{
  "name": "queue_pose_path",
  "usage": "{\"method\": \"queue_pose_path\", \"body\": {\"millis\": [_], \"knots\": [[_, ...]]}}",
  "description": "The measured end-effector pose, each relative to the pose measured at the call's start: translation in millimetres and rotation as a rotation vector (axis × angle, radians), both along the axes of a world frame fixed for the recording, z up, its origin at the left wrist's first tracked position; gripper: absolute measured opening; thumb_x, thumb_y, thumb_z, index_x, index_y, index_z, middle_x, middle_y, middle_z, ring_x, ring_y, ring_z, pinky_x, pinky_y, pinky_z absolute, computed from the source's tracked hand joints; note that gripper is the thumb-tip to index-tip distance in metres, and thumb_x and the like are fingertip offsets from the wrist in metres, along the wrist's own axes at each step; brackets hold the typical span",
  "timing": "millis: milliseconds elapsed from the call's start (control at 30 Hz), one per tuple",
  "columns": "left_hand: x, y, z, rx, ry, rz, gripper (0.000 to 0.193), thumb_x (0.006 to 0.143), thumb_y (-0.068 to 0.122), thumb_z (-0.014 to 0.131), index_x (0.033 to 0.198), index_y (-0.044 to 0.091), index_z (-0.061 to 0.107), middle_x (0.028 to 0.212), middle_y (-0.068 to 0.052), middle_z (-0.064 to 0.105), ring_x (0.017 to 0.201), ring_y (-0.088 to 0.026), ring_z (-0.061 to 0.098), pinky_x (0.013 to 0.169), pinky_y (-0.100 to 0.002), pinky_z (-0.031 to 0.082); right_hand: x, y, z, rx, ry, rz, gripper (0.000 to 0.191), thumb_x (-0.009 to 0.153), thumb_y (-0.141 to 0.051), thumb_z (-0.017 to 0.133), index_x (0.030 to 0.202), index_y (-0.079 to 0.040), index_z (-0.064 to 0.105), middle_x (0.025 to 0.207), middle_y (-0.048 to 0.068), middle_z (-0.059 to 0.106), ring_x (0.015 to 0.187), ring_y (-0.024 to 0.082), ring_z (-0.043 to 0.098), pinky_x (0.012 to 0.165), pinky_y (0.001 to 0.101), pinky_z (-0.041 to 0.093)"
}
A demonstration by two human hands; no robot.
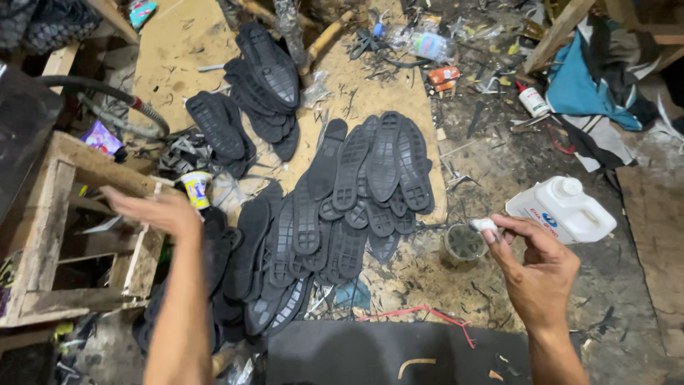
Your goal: The person repeatedly picks up black shoe soles from a pile, applies a liquid from a small container using a white applicator to the sole surface, and places the treated soles back on the pile. The process is repeated for multiple soles throughout the clip.
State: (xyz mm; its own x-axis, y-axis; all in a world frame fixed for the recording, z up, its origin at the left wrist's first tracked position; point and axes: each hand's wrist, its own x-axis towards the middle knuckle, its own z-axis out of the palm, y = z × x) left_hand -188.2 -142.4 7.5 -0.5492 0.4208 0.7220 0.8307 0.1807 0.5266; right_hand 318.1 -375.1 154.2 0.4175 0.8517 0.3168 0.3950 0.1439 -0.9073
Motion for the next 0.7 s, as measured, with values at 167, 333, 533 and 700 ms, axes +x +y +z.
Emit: {"method": "queue_pose_path", "body": {"millis": [167, 333, 533, 700], "knots": [[159, -5, -30, -0.295, -0.089, -0.930, 0.055, 0.090, 0.006, 0.055, 0.144, -0.005, 0.050, 0.147, -0.029, 0.053, 0.139, -0.046, 0.048, 0.119, -0.049, 0.037, 5, 4, -1, -0.018, 0.022, -0.012, 0.024, 0.092, 0.004, 0.075, 0.116, 0.003, 0.073, 0.113, 0.007, 0.073, 0.103, 0.008, 0.064, 0.094, 0.0219, 0.050], [255, -6, -52, -0.947, -0.096, -0.919, 0.075, 0.082, 0.043, 0.081, 0.139, 0.003, 0.052, 0.131, -0.028, 0.048, 0.122, -0.046, 0.046, 0.103, -0.050, 0.043, 9, 1, -5, -0.021, 0.018, -0.041, 0.026, 0.091, 0.004, 0.077, 0.117, 0.004, 0.073, 0.113, 0.006, 0.072, 0.099, 0.008, 0.060, 0.090, 0.0214, 0.048], [263, -27, -38, -0.894, -0.160, -0.836, 0.072, 0.074, 0.040, 0.086, 0.136, 0.013, 0.062, 0.124, -0.021, 0.056, 0.120, -0.040, 0.052, 0.102, -0.048, 0.048, 24, 6, -22, -0.123, -0.019, -0.123, 0.025, 0.093, -0.001, 0.077, 0.118, 0.002, 0.075, 0.100, 0.003, 0.070, 0.087, 0.006, 0.059, 0.078, 0.0214, 0.048], [243, -44, 44, -0.212, -0.283, -0.954, 0.067, 0.079, 0.022, 0.088, 0.133, 0.001, 0.056, 0.119, -0.015, 0.059, 0.113, -0.033, 0.059, 0.102, -0.044, 0.049, 45, 22, -71, -0.181, 0.069, -0.091, 0.025, 0.093, -0.007, 0.077, 0.117, 0.000, 0.075, 0.092, -0.003, 0.068, 0.080, 0.003, 0.057, 0.073, 0.0194, 0.046]]}}
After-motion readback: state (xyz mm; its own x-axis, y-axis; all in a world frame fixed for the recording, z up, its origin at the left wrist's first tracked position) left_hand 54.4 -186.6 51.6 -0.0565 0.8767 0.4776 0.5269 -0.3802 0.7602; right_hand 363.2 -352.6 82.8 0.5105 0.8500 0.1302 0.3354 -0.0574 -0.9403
